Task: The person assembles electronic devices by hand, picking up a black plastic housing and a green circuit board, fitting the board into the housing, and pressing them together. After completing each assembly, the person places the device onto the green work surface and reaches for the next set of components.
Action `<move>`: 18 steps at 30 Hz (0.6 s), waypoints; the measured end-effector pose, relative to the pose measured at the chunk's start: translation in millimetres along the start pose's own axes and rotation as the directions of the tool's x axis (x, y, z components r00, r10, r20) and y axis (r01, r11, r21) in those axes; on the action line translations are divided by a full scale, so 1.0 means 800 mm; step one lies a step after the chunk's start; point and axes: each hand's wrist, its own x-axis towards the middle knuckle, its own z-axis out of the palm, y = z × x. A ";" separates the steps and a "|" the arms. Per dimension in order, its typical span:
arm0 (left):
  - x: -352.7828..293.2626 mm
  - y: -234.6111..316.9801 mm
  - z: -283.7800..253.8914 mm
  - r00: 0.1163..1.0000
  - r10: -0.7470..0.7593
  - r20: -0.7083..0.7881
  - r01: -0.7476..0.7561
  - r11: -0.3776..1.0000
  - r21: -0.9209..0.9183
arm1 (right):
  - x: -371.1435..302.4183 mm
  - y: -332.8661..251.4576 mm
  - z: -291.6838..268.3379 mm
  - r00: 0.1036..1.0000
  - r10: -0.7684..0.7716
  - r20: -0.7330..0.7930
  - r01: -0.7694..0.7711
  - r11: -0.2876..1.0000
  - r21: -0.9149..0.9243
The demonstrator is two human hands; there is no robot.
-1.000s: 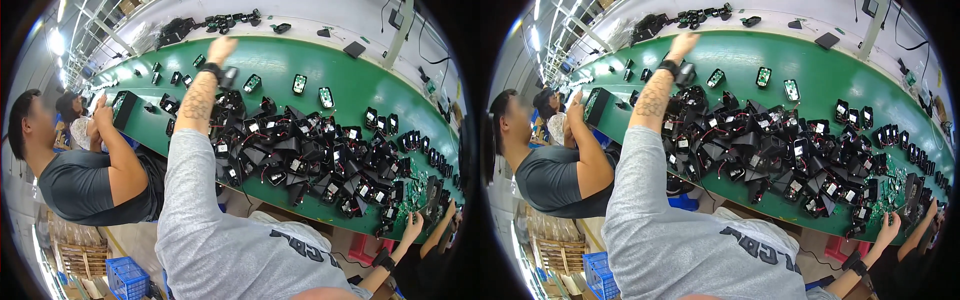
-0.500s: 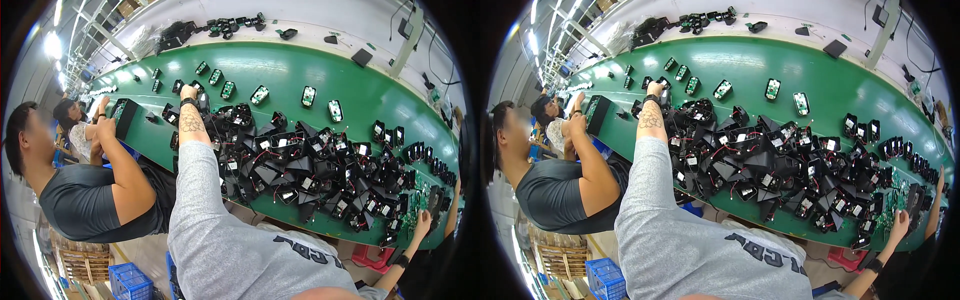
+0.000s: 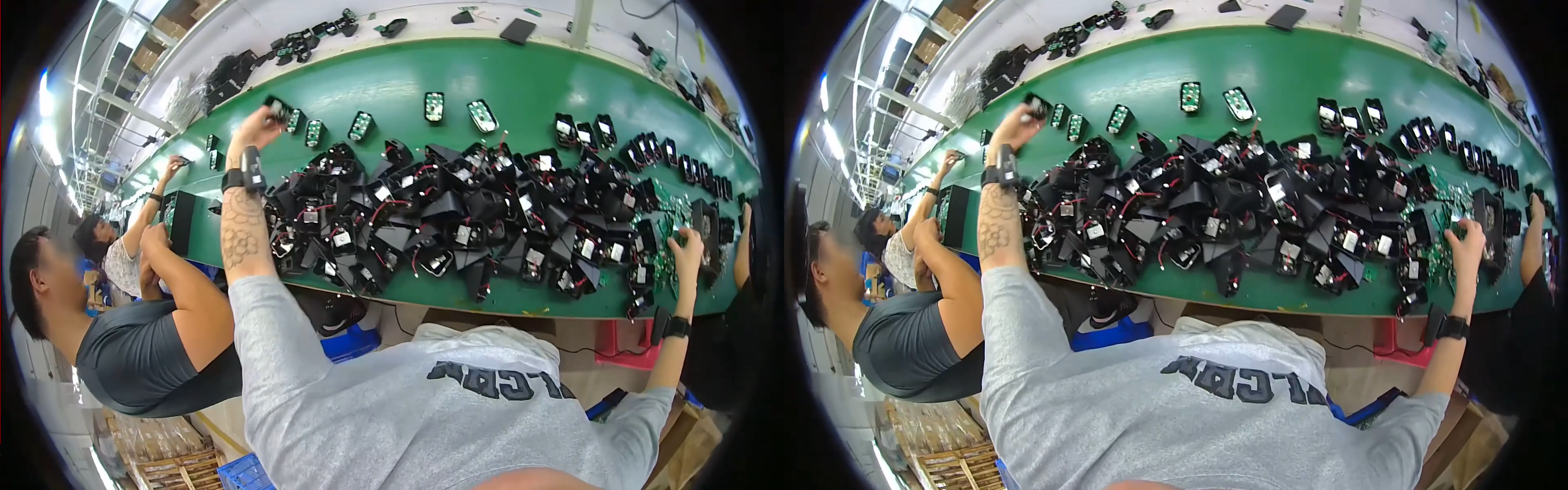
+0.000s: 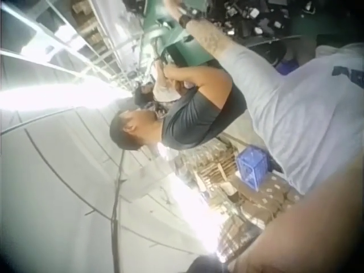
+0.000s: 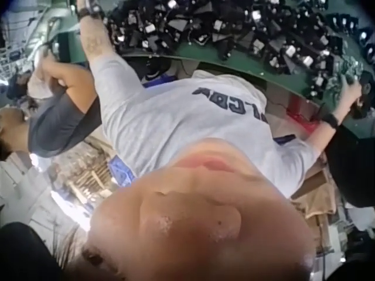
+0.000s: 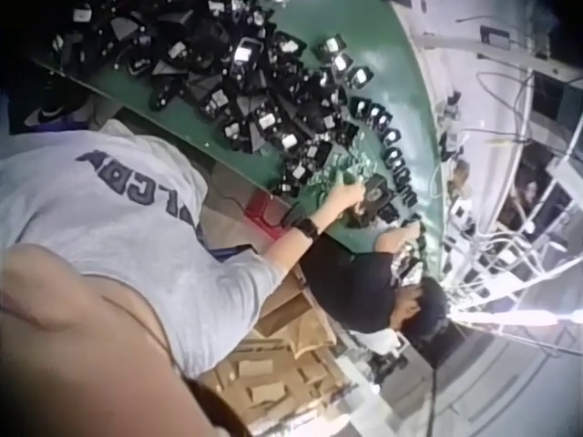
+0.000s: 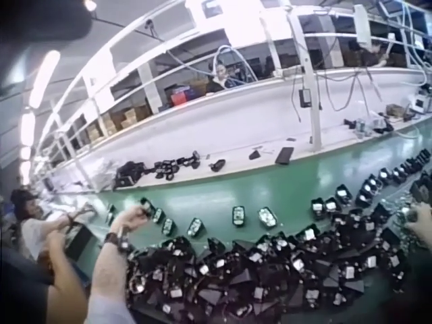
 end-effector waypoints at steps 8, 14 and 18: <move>-0.287 -0.061 0.319 0.748 0.127 0.651 -0.074 0.991 -0.109 | -0.019 -0.031 -0.080 0.956 0.087 -0.281 -0.038 0.984 0.176; -0.448 -0.170 0.373 0.500 -0.149 0.853 0.510 0.847 -0.151 | -0.060 -0.239 -0.206 0.966 0.253 0.047 -0.109 0.236 0.966; -0.436 -0.215 0.416 0.675 0.095 0.732 0.162 0.949 -0.272 | -0.123 -0.319 -0.200 0.944 0.124 0.306 -0.271 -0.240 0.932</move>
